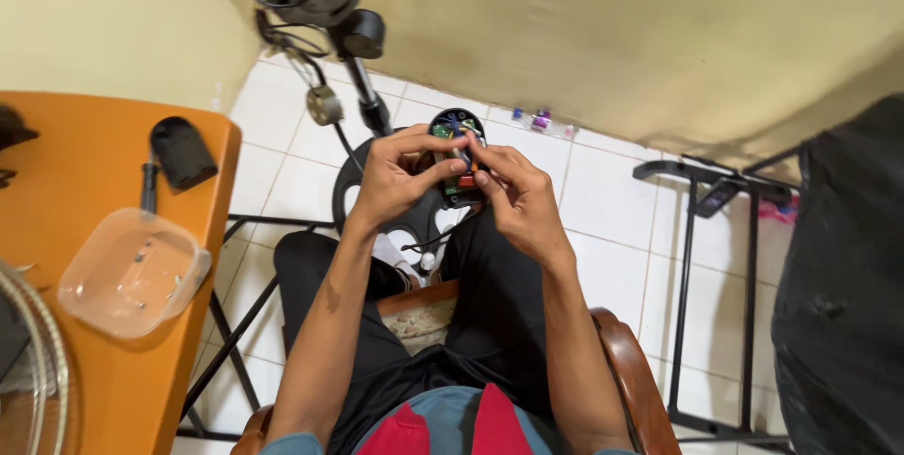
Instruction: The person repairs a standing fan by connecting wires on a circuit board and securing the motor housing with a screwdriver. They handle the fan's motor, circuit board, and power cord, then tighten screws on the motor casing.
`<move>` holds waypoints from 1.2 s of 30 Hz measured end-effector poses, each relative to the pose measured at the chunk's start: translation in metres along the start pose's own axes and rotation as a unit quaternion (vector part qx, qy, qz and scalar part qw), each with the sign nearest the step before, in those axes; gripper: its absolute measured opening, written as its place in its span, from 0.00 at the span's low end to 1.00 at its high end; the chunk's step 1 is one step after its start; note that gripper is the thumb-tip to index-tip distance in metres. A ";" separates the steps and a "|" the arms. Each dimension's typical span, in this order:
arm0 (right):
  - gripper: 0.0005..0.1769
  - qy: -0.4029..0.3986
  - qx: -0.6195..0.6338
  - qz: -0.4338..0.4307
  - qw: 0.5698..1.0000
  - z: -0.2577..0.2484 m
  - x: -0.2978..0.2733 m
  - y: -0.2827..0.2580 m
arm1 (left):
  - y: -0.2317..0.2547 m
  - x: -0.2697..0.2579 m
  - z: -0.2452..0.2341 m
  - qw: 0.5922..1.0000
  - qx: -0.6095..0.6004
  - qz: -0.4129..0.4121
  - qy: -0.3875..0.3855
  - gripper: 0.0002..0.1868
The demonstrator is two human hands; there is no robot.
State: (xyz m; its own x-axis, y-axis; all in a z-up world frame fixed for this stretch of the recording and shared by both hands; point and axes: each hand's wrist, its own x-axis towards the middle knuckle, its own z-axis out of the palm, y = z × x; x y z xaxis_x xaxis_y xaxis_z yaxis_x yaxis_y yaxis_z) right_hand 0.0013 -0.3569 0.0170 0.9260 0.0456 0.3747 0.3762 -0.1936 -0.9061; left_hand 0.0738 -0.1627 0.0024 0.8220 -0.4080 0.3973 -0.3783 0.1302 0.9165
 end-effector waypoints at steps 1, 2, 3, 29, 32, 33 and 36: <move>0.23 0.015 0.011 0.007 1.000 -0.002 -0.003 0.003 | -0.001 0.002 0.005 0.999 -0.033 -0.003 -0.007 0.15; 0.22 0.029 0.022 0.015 0.999 -0.004 -0.006 0.006 | -0.001 0.003 0.009 0.998 -0.065 -0.007 -0.015 0.14; 0.21 0.044 0.033 0.020 0.998 -0.004 -0.007 0.010 | -0.001 0.005 0.012 0.995 -0.097 -0.010 -0.022 0.14; 0.17 0.099 0.256 0.179 0.945 -0.033 -0.010 0.023 | -0.003 0.024 0.040 0.995 0.014 -0.032 -0.097 0.15; 0.16 0.101 0.255 0.172 0.946 -0.032 -0.011 0.026 | -0.001 0.026 0.038 0.993 0.050 -0.060 -0.089 0.14; 0.16 0.100 0.255 0.168 0.947 -0.032 -0.011 0.027 | 0.001 0.027 0.037 0.993 0.054 -0.067 -0.086 0.14; 0.18 0.106 0.254 0.183 0.944 -0.032 -0.014 0.026 | 0.006 0.027 0.036 0.994 0.012 0.000 -0.106 0.15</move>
State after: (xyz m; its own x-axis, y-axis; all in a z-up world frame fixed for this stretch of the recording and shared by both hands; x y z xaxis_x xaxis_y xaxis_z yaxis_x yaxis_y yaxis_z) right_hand -0.0024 -0.3944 -0.0055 0.9901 -0.1407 0.0010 0.0491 0.3388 -0.9396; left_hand 0.0784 -0.2052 0.0167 0.7149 -0.5894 0.3761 -0.3901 0.1102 0.9141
